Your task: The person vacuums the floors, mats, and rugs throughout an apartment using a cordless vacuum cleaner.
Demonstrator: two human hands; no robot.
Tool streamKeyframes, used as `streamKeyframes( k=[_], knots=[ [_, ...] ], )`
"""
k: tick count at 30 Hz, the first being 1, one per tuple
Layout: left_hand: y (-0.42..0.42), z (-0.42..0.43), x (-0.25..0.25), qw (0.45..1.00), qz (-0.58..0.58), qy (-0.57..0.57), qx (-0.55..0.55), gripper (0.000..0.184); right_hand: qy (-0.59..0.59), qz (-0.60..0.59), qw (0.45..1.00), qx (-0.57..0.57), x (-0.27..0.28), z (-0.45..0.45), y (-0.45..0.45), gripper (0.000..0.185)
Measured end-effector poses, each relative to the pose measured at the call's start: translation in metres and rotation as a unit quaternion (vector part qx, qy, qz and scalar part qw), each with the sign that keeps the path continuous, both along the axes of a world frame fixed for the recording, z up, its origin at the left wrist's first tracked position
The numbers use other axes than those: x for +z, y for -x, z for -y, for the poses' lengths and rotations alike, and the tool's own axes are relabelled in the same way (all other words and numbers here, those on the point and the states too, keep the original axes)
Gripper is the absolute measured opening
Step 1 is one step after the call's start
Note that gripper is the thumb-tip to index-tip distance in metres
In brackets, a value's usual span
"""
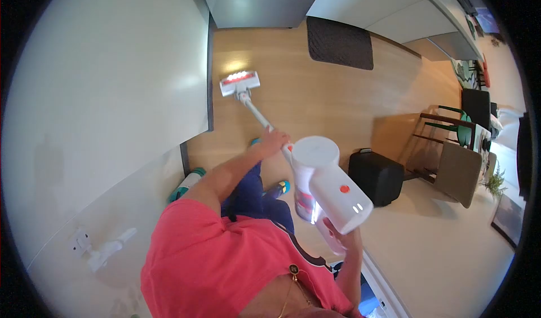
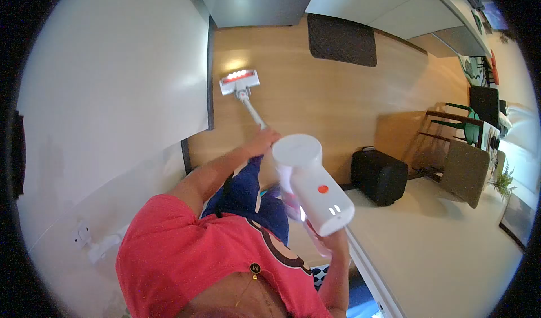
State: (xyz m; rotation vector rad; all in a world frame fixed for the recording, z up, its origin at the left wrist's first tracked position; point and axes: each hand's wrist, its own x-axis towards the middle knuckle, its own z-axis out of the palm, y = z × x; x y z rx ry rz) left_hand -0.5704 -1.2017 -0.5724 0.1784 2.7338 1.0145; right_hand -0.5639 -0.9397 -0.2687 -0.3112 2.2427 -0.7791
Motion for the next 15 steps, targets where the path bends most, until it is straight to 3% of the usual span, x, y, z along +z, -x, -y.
streamKeyframes(
  k=[1,2,4,6,9,11,15],
  knots=[
    [0.009,0.016,-0.017,0.999,0.04,-0.009,0.002,0.018,0.022,0.005,1.0,-0.006,-0.014,0.014,-0.002,0.031],
    [0.014,0.032,-0.048,1.0,0.021,-0.009,-0.004,0.015,0.045,0.01,0.999,-0.012,-0.027,0.028,-0.004,0.031],
    [0.025,0.065,-0.065,1.0,-0.008,-0.006,0.007,0.011,0.08,0.021,0.996,-0.011,-0.048,0.068,-0.004,0.029],
    [0.042,0.104,-0.039,0.999,-0.028,-0.002,0.038,0.008,0.094,0.015,0.995,0.019,-0.066,0.105,0.003,0.028],
    [0.058,0.143,-0.059,0.984,-0.12,-0.104,0.086,0.007,0.129,-0.01,0.991,0.046,-0.086,0.145,0.012,0.027],
    [0.07,0.162,-0.087,0.971,-0.043,-0.17,0.16,0.008,0.131,-0.014,0.99,0.043,-0.1,0.164,0.017,0.026],
    [0.085,0.194,-0.087,0.959,-0.087,-0.195,0.186,0.012,0.17,-0.003,0.985,0.005,-0.121,0.2,0.03,0.023]
  ],
)
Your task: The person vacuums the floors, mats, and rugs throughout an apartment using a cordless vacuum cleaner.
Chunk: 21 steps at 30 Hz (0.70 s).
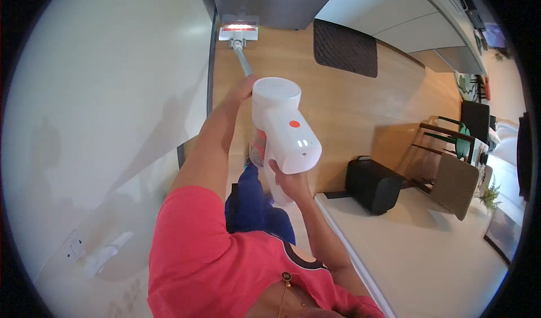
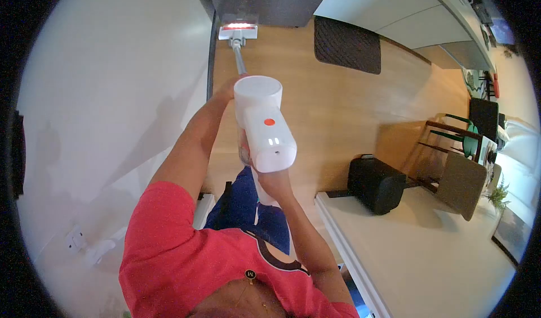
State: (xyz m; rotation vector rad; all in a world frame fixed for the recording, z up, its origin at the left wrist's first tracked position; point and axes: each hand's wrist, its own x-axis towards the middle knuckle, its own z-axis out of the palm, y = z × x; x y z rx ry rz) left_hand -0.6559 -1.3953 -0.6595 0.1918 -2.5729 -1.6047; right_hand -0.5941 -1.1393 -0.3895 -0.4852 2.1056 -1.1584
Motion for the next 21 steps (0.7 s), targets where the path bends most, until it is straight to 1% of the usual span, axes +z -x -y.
streamKeyframes(
  k=[1,2,3,6,8,9,11,12,14,18,20,21],
  knots=[
    [0.004,0.005,0.011,1.0,0.005,0.008,0.003,0.013,0.018,0.003,1.0,-0.005,-0.006,0.006,0.002,0.021],
    [0.007,0.009,0.033,0.998,0.055,0.015,0.006,0.013,0.036,0.006,0.999,-0.009,-0.013,0.013,0.005,0.019],
    [0.01,0.012,0.034,0.994,0.106,0.022,0.008,0.014,0.04,0.022,0.999,-0.014,-0.022,0.017,0.005,0.019],
    [0.015,0.017,0.031,0.975,0.123,0.176,-0.051,0.014,0.013,0.069,0.997,-0.022,-0.03,0.015,0.008,0.016],
    [0.008,0.009,0.021,0.979,0.127,0.153,-0.04,0.013,-0.065,0.17,0.981,-0.064,-0.03,0.007,0.002,0.017],
    [-0.001,0.001,0.021,0.98,0.134,0.142,-0.036,0.013,-0.073,0.166,0.981,-0.07,-0.025,-0.005,-0.003,0.016],
    [-0.02,-0.017,0.012,0.983,0.092,0.137,-0.081,0.012,-0.082,0.159,0.981,-0.08,-0.014,-0.027,-0.016,0.016],
    [-0.027,-0.025,0.015,0.983,0.068,0.137,-0.103,0.012,-0.065,0.182,0.975,-0.109,-0.007,-0.039,-0.024,0.017],
    [-0.043,-0.05,0.035,0.974,0.08,0.177,-0.117,0.012,-0.033,0.228,0.959,-0.167,0.014,-0.067,-0.036,0.018],
    [-0.087,-0.113,0.061,0.957,0.112,0.238,-0.121,0.013,-0.051,0.254,0.949,-0.178,0.046,-0.126,-0.06,0.024],
    [-0.119,-0.151,0.061,0.965,0.08,0.218,-0.122,0.017,-0.053,0.258,0.95,-0.169,0.061,-0.162,-0.08,0.026],
    [-0.134,-0.17,0.064,0.968,0.064,0.208,-0.124,0.02,-0.042,0.268,0.943,-0.192,0.073,-0.177,-0.092,0.027]
  ],
)
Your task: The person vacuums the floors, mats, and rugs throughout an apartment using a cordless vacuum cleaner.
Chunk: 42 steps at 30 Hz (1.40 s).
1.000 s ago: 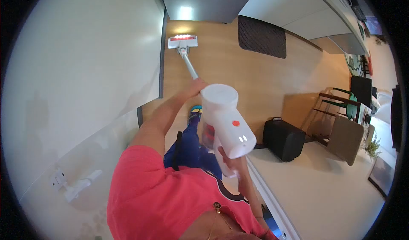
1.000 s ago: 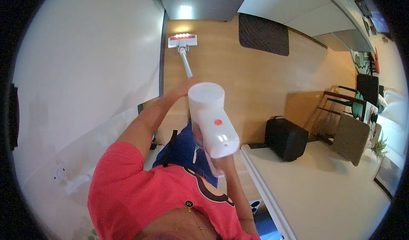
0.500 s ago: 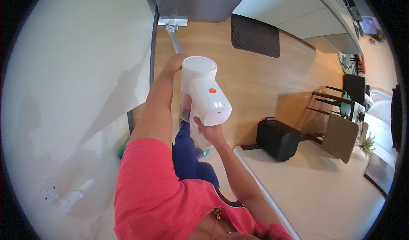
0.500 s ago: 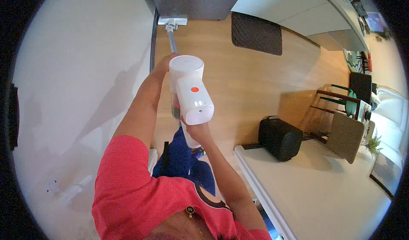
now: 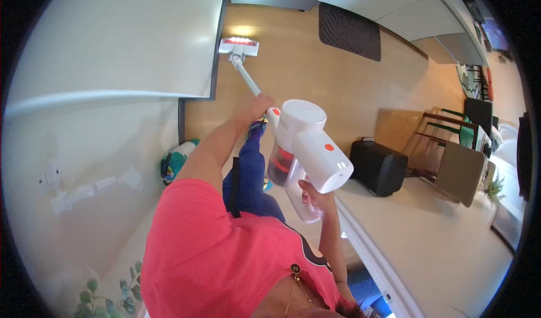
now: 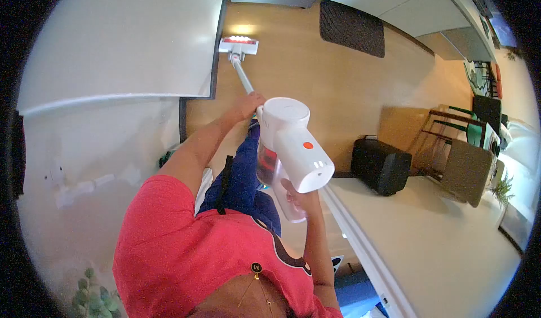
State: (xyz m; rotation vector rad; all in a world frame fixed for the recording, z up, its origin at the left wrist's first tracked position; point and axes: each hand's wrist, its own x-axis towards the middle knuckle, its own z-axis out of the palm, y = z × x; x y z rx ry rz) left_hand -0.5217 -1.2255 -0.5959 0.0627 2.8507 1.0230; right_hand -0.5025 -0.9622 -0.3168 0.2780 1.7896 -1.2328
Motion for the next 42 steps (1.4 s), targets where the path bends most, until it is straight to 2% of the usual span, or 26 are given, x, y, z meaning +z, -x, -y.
streamKeyframes(
  k=[3,7,10,12,15,16,20,22,26,29,30,32,34,37,38,40,42],
  knots=[
    [-0.052,-0.057,0.016,0.998,-0.004,0.049,-0.028,0.018,-0.047,-0.017,0.998,0.047,0.016,-0.06,-0.039,0.035],
    [-0.108,-0.12,0.043,0.998,0.052,0.029,-0.028,0.019,-0.12,-0.044,0.988,0.088,0.047,-0.119,-0.085,0.03],
    [-0.149,-0.17,0.047,0.997,0.05,0.006,-0.057,0.021,-0.139,-0.065,0.987,0.041,0.077,-0.154,-0.124,0.029],
    [-0.187,-0.192,0.043,0.996,0.061,-0.001,-0.067,0.023,-0.15,-0.072,0.985,0.035,0.073,-0.172,-0.159,0.03],
    [-0.192,-0.203,0.049,0.995,0.03,0.028,-0.091,0.024,-0.121,-0.081,0.989,-0.01,0.067,-0.193,-0.187,0.031],
    [-0.197,-0.211,0.049,0.994,0.023,0.029,-0.103,0.025,-0.146,-0.087,0.985,0.001,0.071,-0.198,-0.199,0.023],
    [-0.212,-0.237,0.067,0.989,0.022,0.017,-0.147,0.027,-0.102,-0.079,0.99,-0.064,0.082,-0.212,-0.239,0.02],
    [-0.209,-0.241,0.061,0.986,0.029,0.025,-0.16,0.028,-0.137,-0.076,0.987,-0.038,0.081,-0.212,-0.241,0.018],
    [-0.194,-0.227,0.061,0.988,0.051,0.042,-0.138,0.029,-0.112,-0.108,0.986,-0.066,0.07,-0.198,-0.225,0.013],
    [-0.17,-0.204,0.047,0.993,0.029,0.058,-0.097,0.029,-0.128,-0.131,0.982,0.035,0.045,-0.185,-0.204,0.028],
    [-0.161,-0.193,0.047,0.995,0.034,0.06,-0.075,0.028,-0.141,-0.087,0.984,0.063,0.045,-0.173,-0.192,0.032],
    [-0.144,-0.169,0.043,0.996,0.052,0.064,-0.03,0.026,-0.077,-0.231,0.966,0.093,0.02,-0.154,-0.184,0.026],
    [-0.122,-0.138,0.035,0.994,0.084,0.066,0.009,0.023,-0.039,-0.283,0.951,0.116,-0.005,-0.129,-0.168,0.027],
    [-0.082,-0.081,0.048,0.995,0.066,-0.055,0.06,0.021,-0.027,-0.258,0.956,0.138,-0.025,-0.08,-0.129,0.04],
    [-0.071,-0.063,-0.012,0.984,0.018,-0.154,0.093,0.021,-0.02,-0.261,0.954,0.147,-0.027,-0.062,-0.115,0.046],
    [-0.042,-0.03,-0.025,0.959,0.07,-0.226,0.158,0.021,-0.038,-0.248,0.954,0.164,-0.027,-0.017,-0.083,0.054],
    [-0.023,-0.002,-0.037,0.957,0.088,-0.216,0.17,0.021,-0.022,-0.23,0.961,0.151,-0.025,0.022,-0.059,0.052]
  ],
)
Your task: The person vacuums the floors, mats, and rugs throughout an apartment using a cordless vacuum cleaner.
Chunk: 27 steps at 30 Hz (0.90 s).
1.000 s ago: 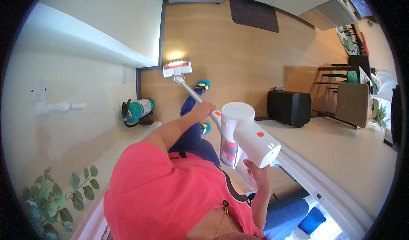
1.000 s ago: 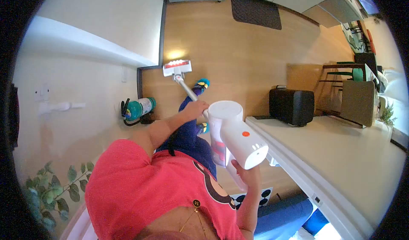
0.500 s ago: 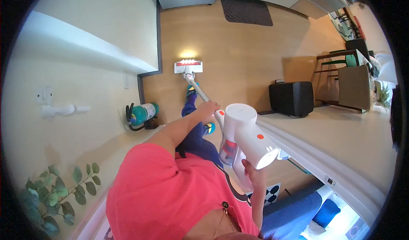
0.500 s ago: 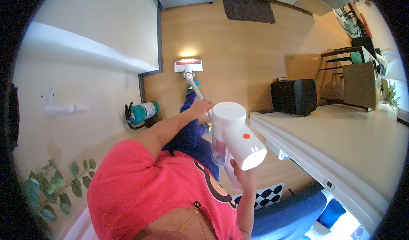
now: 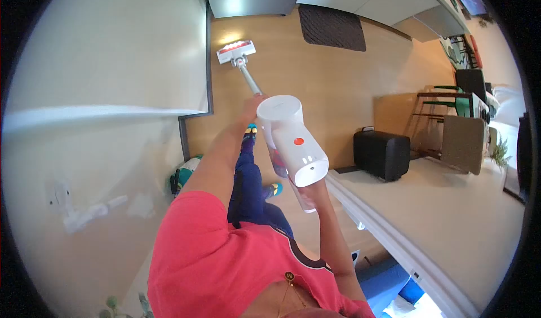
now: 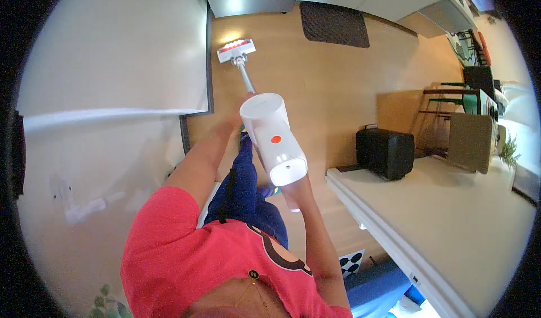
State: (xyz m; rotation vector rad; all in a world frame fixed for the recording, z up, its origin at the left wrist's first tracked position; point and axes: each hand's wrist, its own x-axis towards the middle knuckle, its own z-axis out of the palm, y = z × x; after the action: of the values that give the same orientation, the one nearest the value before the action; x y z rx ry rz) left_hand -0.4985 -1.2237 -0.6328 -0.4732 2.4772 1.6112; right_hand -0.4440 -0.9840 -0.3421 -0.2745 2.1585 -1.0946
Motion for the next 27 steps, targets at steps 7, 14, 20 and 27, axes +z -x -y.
streamKeyframes(
  k=[7,14,20,27],
  knots=[
    [0.068,0.107,0.013,0.981,-0.04,0.169,-0.089,0.02,-0.008,0.014,1.0,0.001,-0.043,0.094,0.061,0.033],
    [0.106,0.165,0.006,0.986,-0.035,0.15,-0.063,0.022,-0.042,0.053,0.998,0.014,-0.033,0.149,0.109,0.024],
    [0.103,0.178,-0.014,0.99,0.025,0.116,0.076,0.053,0.016,-0.002,0.999,0.03,-0.055,0.164,0.126,0.025],
    [-0.013,0.134,-0.014,0.968,0.181,0.12,0.124,0.054,0.02,0.013,1.0,0.003,-0.106,0.128,0.099,0.036]
  ],
)
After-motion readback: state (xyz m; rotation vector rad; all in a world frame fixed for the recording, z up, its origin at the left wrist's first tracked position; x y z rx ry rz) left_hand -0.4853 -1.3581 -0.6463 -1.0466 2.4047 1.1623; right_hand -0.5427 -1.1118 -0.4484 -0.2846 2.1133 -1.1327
